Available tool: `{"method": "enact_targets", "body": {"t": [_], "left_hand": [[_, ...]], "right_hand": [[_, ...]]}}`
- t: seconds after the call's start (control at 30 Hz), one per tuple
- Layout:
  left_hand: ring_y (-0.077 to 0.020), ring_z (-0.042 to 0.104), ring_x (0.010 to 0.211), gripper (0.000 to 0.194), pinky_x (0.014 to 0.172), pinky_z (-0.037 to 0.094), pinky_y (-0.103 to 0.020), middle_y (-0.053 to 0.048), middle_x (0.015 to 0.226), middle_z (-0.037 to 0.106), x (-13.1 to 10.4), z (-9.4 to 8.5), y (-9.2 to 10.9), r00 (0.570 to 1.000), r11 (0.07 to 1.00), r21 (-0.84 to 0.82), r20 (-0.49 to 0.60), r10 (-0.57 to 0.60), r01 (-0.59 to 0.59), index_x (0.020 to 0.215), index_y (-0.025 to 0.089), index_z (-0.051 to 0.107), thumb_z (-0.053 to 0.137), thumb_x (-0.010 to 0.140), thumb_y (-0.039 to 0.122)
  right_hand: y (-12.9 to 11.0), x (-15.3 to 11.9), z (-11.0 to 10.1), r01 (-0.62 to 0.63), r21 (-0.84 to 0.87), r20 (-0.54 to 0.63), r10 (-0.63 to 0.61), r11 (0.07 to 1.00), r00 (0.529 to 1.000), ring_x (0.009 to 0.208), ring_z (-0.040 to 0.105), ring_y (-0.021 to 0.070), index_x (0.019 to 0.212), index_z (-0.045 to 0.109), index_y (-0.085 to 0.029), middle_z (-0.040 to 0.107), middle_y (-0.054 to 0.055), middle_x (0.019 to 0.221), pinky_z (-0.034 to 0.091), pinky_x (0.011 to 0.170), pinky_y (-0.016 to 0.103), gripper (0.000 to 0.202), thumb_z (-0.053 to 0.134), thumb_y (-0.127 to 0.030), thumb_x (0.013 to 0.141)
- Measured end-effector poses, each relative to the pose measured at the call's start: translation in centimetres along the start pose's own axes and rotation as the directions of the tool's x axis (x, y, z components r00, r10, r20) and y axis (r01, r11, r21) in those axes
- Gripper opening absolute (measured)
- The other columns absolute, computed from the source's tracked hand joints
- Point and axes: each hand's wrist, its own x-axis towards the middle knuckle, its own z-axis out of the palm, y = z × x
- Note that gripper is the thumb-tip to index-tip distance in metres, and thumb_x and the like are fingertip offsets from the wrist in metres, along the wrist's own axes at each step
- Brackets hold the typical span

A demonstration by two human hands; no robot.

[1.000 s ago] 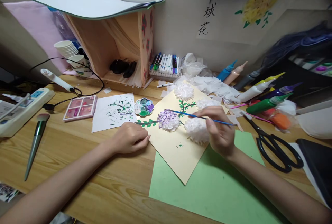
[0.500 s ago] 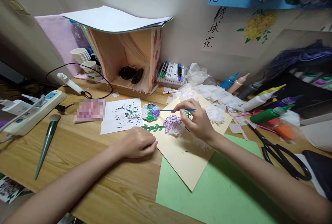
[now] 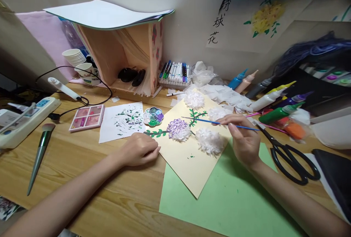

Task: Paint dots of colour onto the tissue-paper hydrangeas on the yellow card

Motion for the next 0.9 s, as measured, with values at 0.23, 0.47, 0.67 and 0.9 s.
{"method": "enact_targets", "body": {"t": [0.23,0.47,0.67,0.9], "left_hand": [[-0.0108,0.032,0.047,0.033,0.05,0.025,-0.026,0.004,0.049,0.041,0.2,-0.3,-0.5,1.0,1.0,-0.011,-0.008,-0.025,0.025,0.056,0.019,0.04,0.042,0.088,0.016],[-0.011,0.031,0.048,0.032,0.05,0.025,-0.026,0.004,0.05,0.041,0.3,-0.3,-0.6,1.0,1.0,-0.004,0.0,-0.01,0.01,0.057,0.019,0.04,0.043,0.088,0.015],[-0.0111,0.029,0.048,0.032,0.049,0.024,-0.026,0.004,0.049,0.039,0.2,-0.3,-0.6,1.0,1.0,-0.001,-0.002,-0.014,0.014,0.056,0.019,0.039,0.043,0.088,0.015],[-0.0113,0.03,0.047,0.033,0.049,0.025,-0.027,0.004,0.049,0.04,0.3,-0.3,-0.5,1.0,1.0,0.014,0.005,-0.01,0.01,0.055,0.019,0.04,0.042,0.088,0.015]], "right_hand": [[1.0,-2.0,-0.9,0.047,0.039,0.09,-0.051,0.998,0.995,0.078,0.058,0.0201,0.085,0.063,-0.023,0.062,0.003,0.077,0.046,0.071,0.038,0.013,0.05,-0.021,0.083],[0.9,-2.0,-1.0,0.05,-0.002,0.122,-0.05,0.999,0.991,0.081,0.056,0.0195,0.085,0.062,-0.022,0.062,0.003,0.078,0.044,0.074,0.037,0.013,0.05,-0.018,0.083],[0.9,-2.1,-0.9,0.086,0.031,0.079,-0.088,0.996,0.993,0.078,0.056,0.0198,0.083,0.061,-0.022,0.063,0.003,0.076,0.044,0.071,0.037,0.012,0.05,-0.019,0.082],[1.0,-2.1,-1.0,0.096,-0.056,0.064,-0.092,0.994,0.994,0.078,0.056,0.0198,0.081,0.061,-0.022,0.065,0.003,0.074,0.045,0.072,0.037,0.011,0.05,-0.019,0.081]]}}
